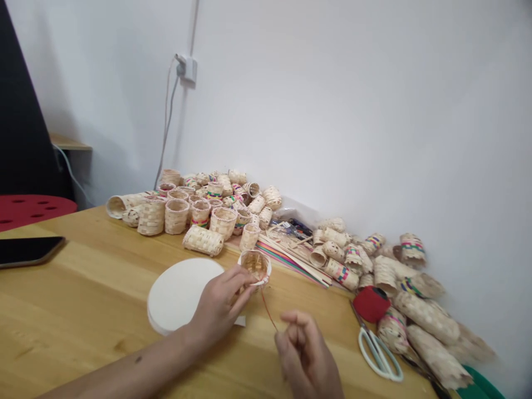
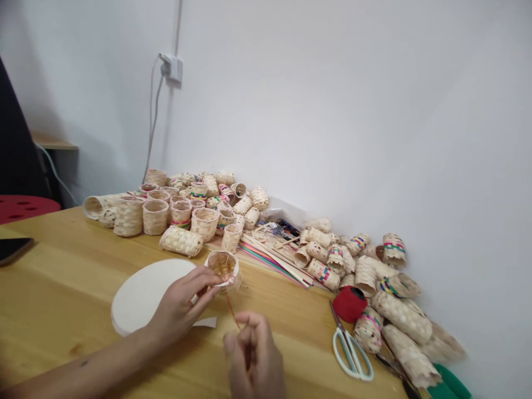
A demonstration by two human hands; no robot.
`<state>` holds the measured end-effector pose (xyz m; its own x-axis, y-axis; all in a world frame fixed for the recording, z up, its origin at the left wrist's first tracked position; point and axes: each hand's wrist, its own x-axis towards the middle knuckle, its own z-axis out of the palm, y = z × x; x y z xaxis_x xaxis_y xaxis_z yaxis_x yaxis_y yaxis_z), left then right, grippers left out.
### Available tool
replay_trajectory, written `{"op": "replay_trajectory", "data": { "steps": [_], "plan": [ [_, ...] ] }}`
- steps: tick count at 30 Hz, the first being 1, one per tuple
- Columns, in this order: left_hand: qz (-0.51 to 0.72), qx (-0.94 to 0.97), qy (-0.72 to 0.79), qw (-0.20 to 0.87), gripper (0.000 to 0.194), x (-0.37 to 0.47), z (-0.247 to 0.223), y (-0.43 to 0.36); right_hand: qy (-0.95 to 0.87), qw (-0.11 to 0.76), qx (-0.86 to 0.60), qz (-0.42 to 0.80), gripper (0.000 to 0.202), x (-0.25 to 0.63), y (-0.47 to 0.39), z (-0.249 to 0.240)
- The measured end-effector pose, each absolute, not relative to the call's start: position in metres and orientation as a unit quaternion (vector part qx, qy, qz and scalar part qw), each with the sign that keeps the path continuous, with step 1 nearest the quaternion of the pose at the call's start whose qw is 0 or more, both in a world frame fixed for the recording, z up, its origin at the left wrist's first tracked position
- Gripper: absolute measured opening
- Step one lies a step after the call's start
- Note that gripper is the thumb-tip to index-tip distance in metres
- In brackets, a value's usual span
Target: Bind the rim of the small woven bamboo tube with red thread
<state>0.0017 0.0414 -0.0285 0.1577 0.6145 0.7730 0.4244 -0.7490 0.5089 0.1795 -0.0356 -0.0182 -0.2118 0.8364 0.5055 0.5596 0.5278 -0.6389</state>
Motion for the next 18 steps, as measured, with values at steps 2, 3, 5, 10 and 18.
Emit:
{"op": "replay_trajectory", "data": {
  "steps": [2,3,5,10,18],
  "plan": [
    [0.548,0.773,0.314,0.064,0.015,0.002,-0.029,0.039,-0.649,0.491,-0.532,0.233,0.026,0.181,-0.017,-0.015],
    [0.545,0.781,0.3,0.053,0.015,0.002,-0.029,0.039,-0.619,0.499,-0.547,0.261,0.028,0.18,-0.009,-0.013],
    [0.54,0.794,0.278,0.027,0.015,0.002,-0.03,0.038,-0.613,0.489,-0.553,0.281,0.03,0.177,0.002,-0.007],
    [0.528,0.809,0.256,-0.015,0.013,0.003,-0.032,0.038,-0.676,0.45,-0.552,0.19,0.032,0.17,0.006,-0.003],
    [0.534,0.797,0.283,-0.013,0.028,0.003,-0.033,0.04,-0.791,0.422,-0.389,-0.213,0.02,0.165,0.002,-0.019]
  ]
}}
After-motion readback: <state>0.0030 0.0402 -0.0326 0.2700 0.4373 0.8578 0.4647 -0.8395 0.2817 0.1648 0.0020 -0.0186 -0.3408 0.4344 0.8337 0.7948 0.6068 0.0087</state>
